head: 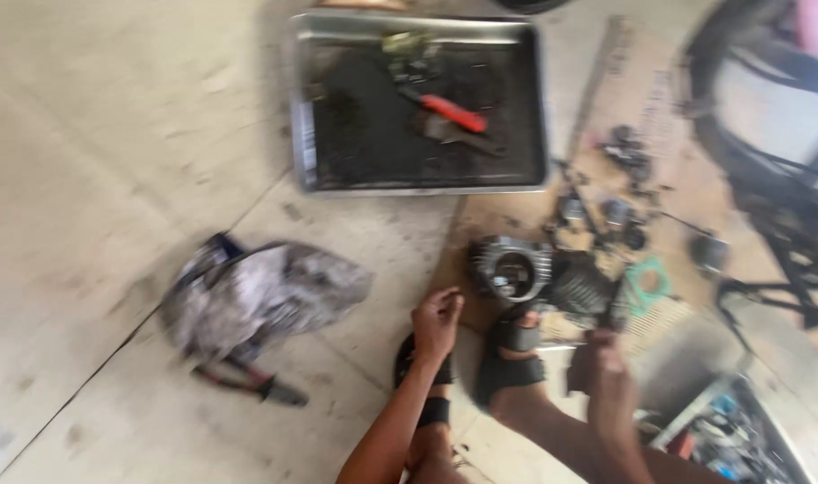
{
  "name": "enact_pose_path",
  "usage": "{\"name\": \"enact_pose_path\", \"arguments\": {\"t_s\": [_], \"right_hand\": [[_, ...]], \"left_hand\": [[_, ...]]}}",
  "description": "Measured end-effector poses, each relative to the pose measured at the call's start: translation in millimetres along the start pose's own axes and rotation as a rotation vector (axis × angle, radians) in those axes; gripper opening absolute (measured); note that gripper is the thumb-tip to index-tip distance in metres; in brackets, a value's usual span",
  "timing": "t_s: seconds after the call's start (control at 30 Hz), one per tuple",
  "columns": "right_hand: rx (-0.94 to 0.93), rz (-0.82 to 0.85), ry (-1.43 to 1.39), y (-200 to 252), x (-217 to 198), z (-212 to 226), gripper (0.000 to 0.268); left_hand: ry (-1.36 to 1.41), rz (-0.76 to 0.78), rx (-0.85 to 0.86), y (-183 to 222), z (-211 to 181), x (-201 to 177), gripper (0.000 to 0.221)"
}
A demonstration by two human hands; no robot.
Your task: Disassembling and inspecting motorcycle engine components using hand tools on a workshop floor
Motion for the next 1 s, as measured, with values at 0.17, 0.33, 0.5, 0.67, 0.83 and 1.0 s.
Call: {"name": "enact_pose_path", "arguments": {"t_s": [0.17, 0.33, 0.5, 0.67, 0.83, 1.0], "right_hand": [[-0.157, -0.194, -0.177, -9, -38, 1, 0.06], [-0.167, -0.073, -0.548, 41, -40, 54, 0.051], [-0.211, -0.052, -0.716, 98, -88, 52, 0.05], [-0.272, -0.051, -0.796, 141, -109, 56, 0.063], [-0.31, -0.078, -0.766, 143, -132, 11, 0.058], [-0.255, -0.14, -0.589, 137, -138, -4, 0.056]], "left_hand": [[-0.443, -0.111, 0.145, 48, -43, -110, 0.023], [-0.892, -0.217, 0.344, 92, 7, -248, 0.044], [-1.612, -0.193, 0.545, 85, -3, -307, 0.042], [-1.153, 0.257, 0.219, 74, -22, -208, 0.049], [-0.934, 0.675, 0.507, 74, -61, -38, 0.032], [-1.108, 1.143, 0.584, 73, -44, 81, 0.025]]}}
Point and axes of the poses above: each hand's wrist, its own y-axis away from the middle knuckle, its own x-axis out of the palm, z = x × y, the point moved 1 cm from there along -y, towards the middle knuckle, and after that the axes turned 3 degrees about y, right-handed, at the moved point
